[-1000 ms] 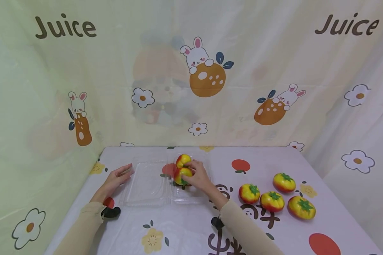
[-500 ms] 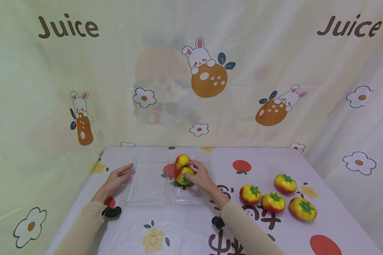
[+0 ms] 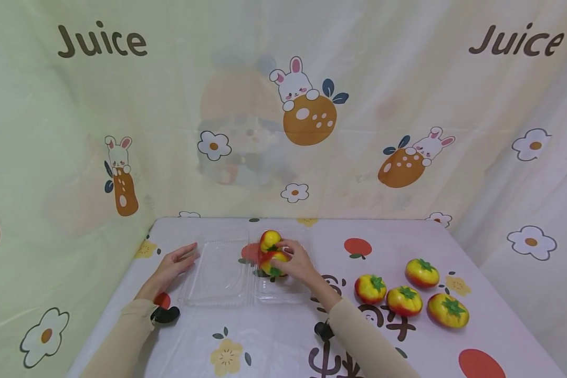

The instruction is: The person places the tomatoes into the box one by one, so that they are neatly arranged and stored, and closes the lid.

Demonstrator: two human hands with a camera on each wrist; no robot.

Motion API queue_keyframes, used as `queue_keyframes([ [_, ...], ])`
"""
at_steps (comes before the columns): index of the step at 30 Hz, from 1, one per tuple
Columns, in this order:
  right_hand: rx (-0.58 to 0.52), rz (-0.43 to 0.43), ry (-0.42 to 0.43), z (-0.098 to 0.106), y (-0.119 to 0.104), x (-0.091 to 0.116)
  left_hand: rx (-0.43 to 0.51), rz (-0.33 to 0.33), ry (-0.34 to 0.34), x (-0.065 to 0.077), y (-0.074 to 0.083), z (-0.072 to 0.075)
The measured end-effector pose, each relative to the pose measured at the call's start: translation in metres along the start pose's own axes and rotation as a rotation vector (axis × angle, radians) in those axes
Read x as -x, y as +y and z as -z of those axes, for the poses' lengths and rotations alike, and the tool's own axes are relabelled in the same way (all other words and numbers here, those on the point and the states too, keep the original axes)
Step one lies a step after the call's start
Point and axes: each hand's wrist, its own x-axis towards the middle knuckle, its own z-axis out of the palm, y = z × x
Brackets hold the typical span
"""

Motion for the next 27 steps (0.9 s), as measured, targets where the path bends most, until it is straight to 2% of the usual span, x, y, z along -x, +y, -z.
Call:
queue_keyframes([
  [5,0.016,0.001,0.042,-0.0033,-0.0034,0.0022,0.004,0.014,0.006,0.0006,-0.0007,-0.0003],
  [13,0.013,-0.055,0.044,-0.0068,-0.0035,0.0017,0.007,0.019,0.009,0.0016,0.0004,-0.0009],
  [19,0.014,-0.057,0.054,-0.0060,-0.0032,0.0007,-0.005,0.021,0.013,0.0013,0.0026,-0.0001],
  [27,-0.038,-0.076,0.069,-0.0041,-0.0038,0.0016,-0.004,0.018,0.007,0.0010,0.0023,0.0005],
])
